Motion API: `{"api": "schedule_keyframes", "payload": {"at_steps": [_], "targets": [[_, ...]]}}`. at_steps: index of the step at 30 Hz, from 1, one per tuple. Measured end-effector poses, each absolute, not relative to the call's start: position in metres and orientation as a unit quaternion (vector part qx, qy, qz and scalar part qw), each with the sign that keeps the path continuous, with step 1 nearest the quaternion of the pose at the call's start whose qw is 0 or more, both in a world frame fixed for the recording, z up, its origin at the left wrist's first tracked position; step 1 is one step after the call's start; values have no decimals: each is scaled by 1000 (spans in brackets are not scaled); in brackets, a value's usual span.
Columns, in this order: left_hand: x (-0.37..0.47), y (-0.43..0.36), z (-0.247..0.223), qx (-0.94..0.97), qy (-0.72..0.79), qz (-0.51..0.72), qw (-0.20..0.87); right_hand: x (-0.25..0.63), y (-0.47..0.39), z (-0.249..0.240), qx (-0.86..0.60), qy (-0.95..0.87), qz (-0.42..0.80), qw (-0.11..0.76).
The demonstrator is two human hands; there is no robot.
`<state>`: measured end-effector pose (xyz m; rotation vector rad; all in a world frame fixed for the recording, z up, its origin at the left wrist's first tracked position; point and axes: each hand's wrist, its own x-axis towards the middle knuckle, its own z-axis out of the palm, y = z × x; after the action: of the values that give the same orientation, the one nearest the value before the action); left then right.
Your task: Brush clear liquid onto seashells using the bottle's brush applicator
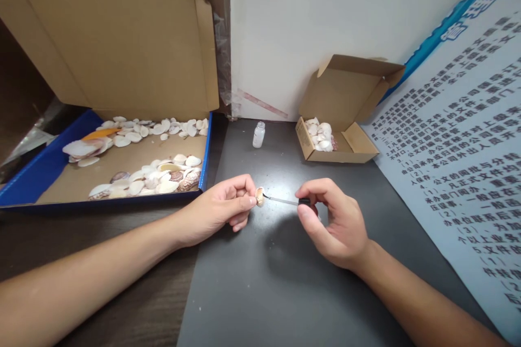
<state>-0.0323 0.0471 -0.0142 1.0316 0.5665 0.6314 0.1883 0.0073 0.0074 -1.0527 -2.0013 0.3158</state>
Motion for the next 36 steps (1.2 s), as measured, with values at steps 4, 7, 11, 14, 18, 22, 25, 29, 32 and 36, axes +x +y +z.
{"api": "schedule_keyframes", "payload": {"at_steps": [4,7,11,14,18,22,25,29,32,36], "targets": [[-32,47,-14,476,267,294,785,187,8,6,-439,-788,111,417],[-33,46,-14,474,269,294,785,188,8,6,-454,-775,102,428],[-32,46,-12,488,273,289,777,189,7,7,-429,-789,127,421],[-32,47,-12,493,273,287,775,189,7,8,-421,-791,138,422],[-32,47,-13,486,270,286,781,189,7,9,-414,-793,134,425],[-32,46,-13,485,272,285,781,188,7,8,-414,-796,130,423],[-32,46,-13,490,276,283,777,187,7,9,-420,-796,121,419],[-32,46,-12,499,283,282,769,187,7,10,-427,-793,111,420],[-32,46,-12,498,283,284,769,187,8,9,-438,-786,109,423],[-32,46,-12,492,284,283,773,187,9,7,-474,-767,111,418]]}}
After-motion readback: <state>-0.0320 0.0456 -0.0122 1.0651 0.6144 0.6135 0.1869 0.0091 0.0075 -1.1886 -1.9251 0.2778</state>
